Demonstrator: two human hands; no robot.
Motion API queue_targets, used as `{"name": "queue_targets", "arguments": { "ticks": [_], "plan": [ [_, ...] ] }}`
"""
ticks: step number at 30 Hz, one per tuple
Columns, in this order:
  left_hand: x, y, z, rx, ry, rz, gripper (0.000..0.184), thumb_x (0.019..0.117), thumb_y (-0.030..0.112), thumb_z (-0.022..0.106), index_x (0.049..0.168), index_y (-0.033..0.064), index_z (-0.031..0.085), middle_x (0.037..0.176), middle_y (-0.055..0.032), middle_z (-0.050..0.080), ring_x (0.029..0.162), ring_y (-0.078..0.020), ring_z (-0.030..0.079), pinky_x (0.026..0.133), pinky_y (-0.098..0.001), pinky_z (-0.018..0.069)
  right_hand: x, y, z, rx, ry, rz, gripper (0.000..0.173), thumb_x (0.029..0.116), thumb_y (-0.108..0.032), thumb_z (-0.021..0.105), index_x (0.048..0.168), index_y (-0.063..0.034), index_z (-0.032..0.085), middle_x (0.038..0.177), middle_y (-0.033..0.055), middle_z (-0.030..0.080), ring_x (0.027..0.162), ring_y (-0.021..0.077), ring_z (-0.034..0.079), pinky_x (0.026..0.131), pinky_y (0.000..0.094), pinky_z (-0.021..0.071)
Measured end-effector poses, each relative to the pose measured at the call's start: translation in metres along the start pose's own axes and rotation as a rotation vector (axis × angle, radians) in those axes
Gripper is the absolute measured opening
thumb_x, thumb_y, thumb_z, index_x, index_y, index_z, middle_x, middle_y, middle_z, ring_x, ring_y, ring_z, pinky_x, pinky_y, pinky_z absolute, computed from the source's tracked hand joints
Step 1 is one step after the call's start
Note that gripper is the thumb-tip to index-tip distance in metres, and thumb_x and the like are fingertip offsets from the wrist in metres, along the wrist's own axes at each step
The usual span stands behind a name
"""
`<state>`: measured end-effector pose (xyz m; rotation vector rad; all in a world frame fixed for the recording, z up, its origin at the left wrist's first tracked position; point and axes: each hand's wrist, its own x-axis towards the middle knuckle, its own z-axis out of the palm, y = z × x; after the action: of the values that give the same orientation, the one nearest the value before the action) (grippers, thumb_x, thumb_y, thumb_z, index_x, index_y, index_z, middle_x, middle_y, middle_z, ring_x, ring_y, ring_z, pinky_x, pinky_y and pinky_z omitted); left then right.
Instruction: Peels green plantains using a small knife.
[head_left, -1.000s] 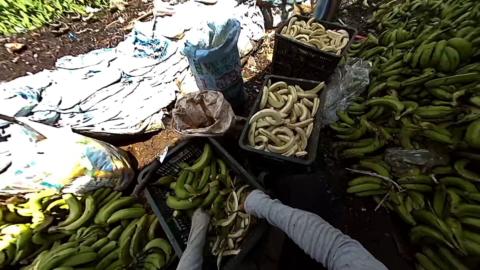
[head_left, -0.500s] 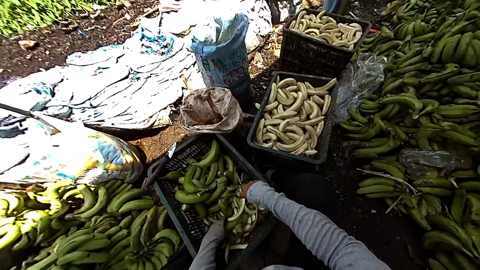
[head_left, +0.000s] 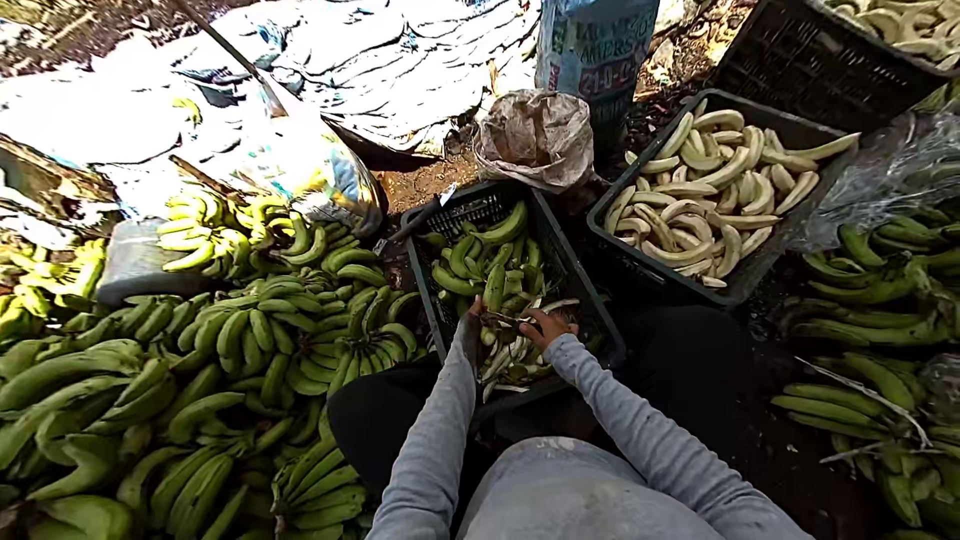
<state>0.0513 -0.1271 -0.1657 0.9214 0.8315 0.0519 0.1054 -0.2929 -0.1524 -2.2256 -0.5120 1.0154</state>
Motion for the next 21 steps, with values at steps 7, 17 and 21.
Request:
{"name": "queue_targets", "arguments": {
  "ticks": [7,17,21],
  "plan": [
    [-0.017,-0.003,0.009,-0.095,0.057,-0.034,0.036,0.1106,0.032,0.034,0.103,0.0047,0.056,0.071,-0.0082,0.057,0.054,-0.0151,0.055,0.046,-0.0275,0.0462,0.019,-0.024,0.010,-0.063,0.325,0.090,0.044,0.1078,-0.043,0.051,0.144,-0.0196,0.061,0.139,0.0202,0.062,0.138,0.0445,0.047,0.113,0.0699,0.0255],
    [-0.002,0.003,0.005,0.000,0.191,0.215,0.052,0.1133,0.039,0.023,0.119,0.0003,0.057,0.087,-0.0091,0.063,0.071,-0.0144,0.061,0.066,-0.0316,0.0535,-0.013,-0.033,-0.004,-0.132,0.137,0.052,0.047,0.1089,-0.046,0.046,0.145,-0.0191,0.059,0.136,0.0160,0.067,0.135,0.0409,0.053,0.115,0.0666,0.0270],
    [-0.020,0.014,0.017,-0.015,0.058,0.009,0.052,0.1116,0.045,0.026,0.109,0.0042,0.058,0.077,-0.0073,0.059,0.062,-0.0152,0.057,0.058,-0.0305,0.0508,-0.006,-0.032,-0.002,-0.116,0.292,0.041,0.045,0.1080,-0.042,0.051,0.145,-0.0174,0.061,0.139,0.0206,0.063,0.136,0.0443,0.049,0.114,0.0667,0.0269]
  ]
}}
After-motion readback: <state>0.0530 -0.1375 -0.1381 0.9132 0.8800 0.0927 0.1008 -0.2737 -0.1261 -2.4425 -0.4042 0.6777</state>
